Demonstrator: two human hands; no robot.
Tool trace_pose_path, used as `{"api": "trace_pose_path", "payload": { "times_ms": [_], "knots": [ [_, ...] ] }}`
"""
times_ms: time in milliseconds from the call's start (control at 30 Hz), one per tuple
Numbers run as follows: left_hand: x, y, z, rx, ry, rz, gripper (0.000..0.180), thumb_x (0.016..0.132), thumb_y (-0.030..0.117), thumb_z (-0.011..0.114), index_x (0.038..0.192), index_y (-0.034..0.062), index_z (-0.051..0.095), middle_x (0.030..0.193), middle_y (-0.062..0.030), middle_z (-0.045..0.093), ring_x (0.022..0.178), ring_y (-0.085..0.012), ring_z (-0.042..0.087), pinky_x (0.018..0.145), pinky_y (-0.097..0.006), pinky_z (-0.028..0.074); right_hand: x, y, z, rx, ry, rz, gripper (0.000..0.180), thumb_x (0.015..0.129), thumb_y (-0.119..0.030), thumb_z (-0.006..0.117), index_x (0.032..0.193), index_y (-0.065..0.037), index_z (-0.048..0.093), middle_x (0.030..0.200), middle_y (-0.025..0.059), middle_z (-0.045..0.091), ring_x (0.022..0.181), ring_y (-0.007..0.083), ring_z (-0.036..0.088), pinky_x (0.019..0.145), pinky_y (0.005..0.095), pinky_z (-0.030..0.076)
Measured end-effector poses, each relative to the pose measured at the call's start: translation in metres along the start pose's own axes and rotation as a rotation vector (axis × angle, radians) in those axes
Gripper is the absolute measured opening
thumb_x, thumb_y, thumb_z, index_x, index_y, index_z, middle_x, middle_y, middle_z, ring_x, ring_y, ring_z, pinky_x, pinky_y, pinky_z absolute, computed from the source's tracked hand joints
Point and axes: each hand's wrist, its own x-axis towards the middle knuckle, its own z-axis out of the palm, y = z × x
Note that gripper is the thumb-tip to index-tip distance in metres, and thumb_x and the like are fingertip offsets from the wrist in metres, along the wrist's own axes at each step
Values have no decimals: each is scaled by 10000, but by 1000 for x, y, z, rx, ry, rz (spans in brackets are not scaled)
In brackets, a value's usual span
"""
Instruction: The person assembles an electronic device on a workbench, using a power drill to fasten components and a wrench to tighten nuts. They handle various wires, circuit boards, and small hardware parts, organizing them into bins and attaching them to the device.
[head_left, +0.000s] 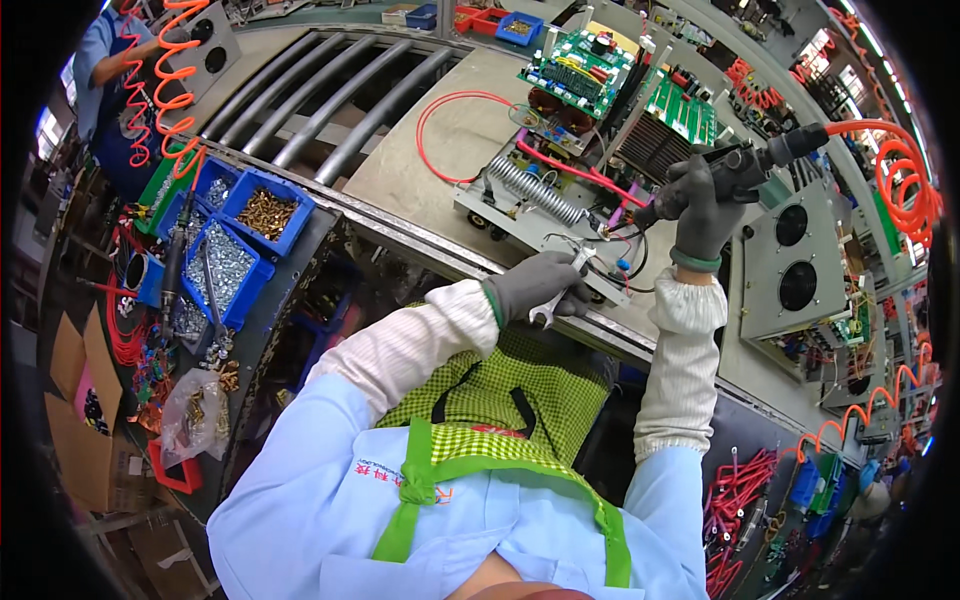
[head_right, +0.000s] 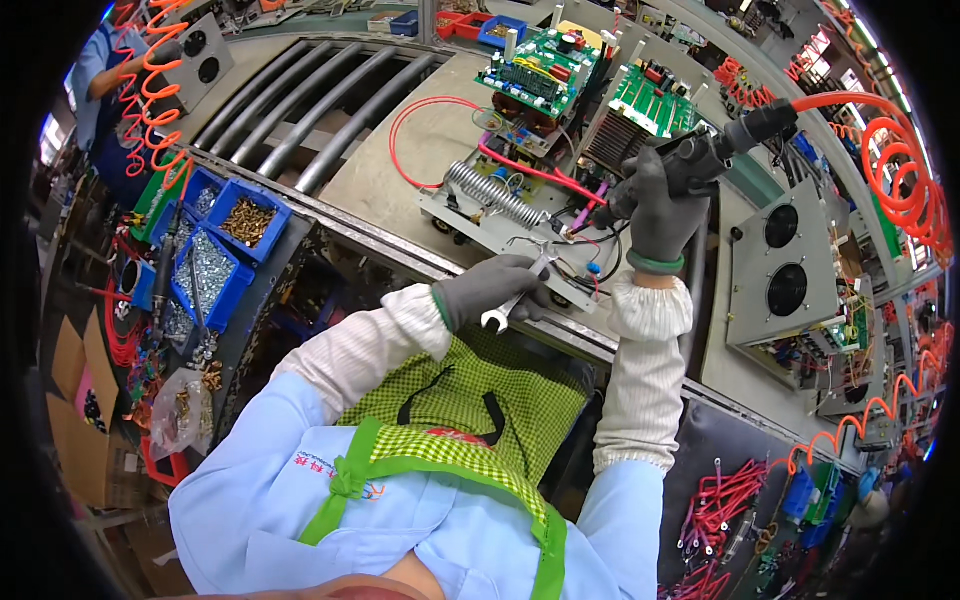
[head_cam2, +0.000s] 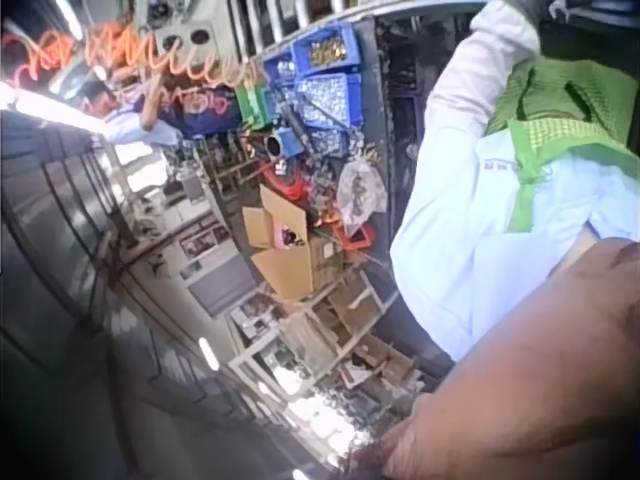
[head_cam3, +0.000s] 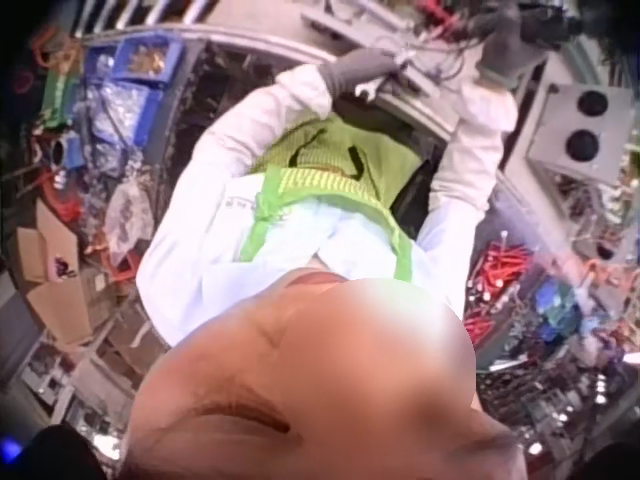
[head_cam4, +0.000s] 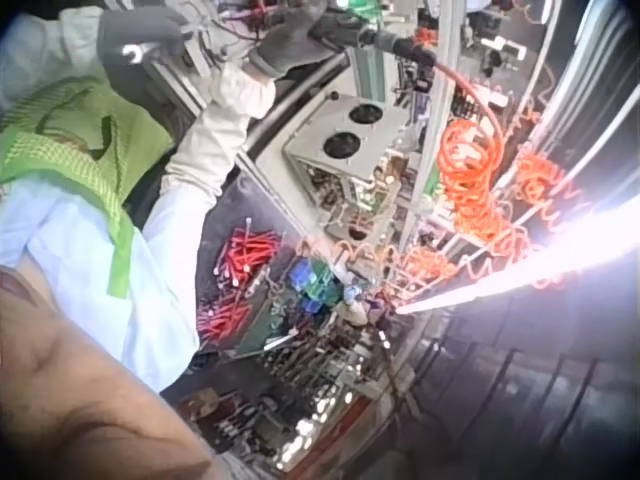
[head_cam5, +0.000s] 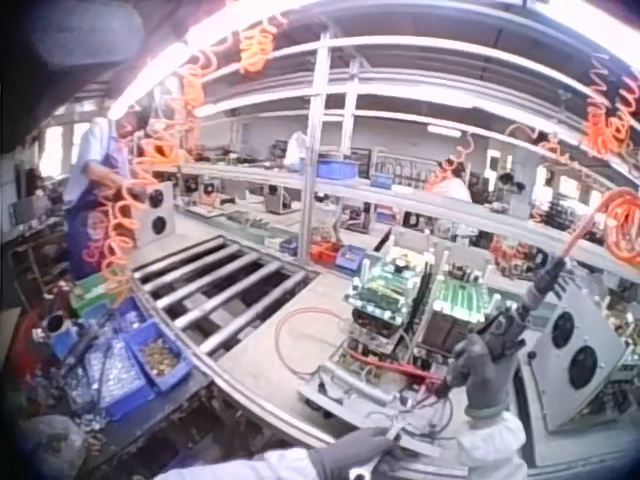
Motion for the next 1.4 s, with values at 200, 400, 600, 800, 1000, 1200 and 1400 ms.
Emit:
{"api": "trace_pose_path", "payload": {
  "times_ms": [200,400,600,800,1000,1200,1400],
  "knots": [
    [50,-18,-18,764,-31,801,162,861,116,612,962,-10,619,889,-111,677,725,-202,677,629,-290,552,2,7,-5,-32,8,4,192,851,-87,661,993,7,573,724,90,659,596,141,615,562,273,492],
    [40,18,-34,1065,-188,800,138,754,105,704,858,30,652,851,-113,681,807,-309,658,735,-392,522,12,15,-6,-50,7,11,280,856,-178,627,1023,46,606,709,146,639,558,188,605,514,304,500],
    [44,23,-38,1051,-154,834,161,755,72,673,902,38,617,843,-83,690,769,-264,656,680,-351,509,18,16,-14,87,19,115,300,858,-146,633,1091,27,555,687,129,628,588,188,612,563,309,500],
    [40,-13,-24,1059,7,983,168,821,146,598,921,19,641,817,-74,648,750,-178,624,675,-317,493,14,21,-15,60,108,35,316,839,-181,633,1054,43,573,690,133,626,572,191,610,508,307,499],
    [25,-18,27,232,177,416,296,926,256,493,956,-14,611,763,-72,615,722,-156,577,710,-308,475,6,12,-14,74,94,75,314,838,-203,615,1024,49,595,692,129,625,568,198,606,512,322,509],
    [30,-20,22,190,122,453,310,921,261,481,976,-18,604,743,-52,599,719,-143,565,710,-294,466,17,14,-10,59,85,95,309,830,-201,625,992,62,600,676,133,615,543,196,592,505,312,501],
    [36,-24,18,84,97,435,330,908,245,501,1041,-40,603,752,-52,601,733,-137,572,718,-290,471,14,17,-3,17,74,90,327,819,-210,640,978,74,598,655,136,606,552,196,600,514,301,497]
  ]
}}
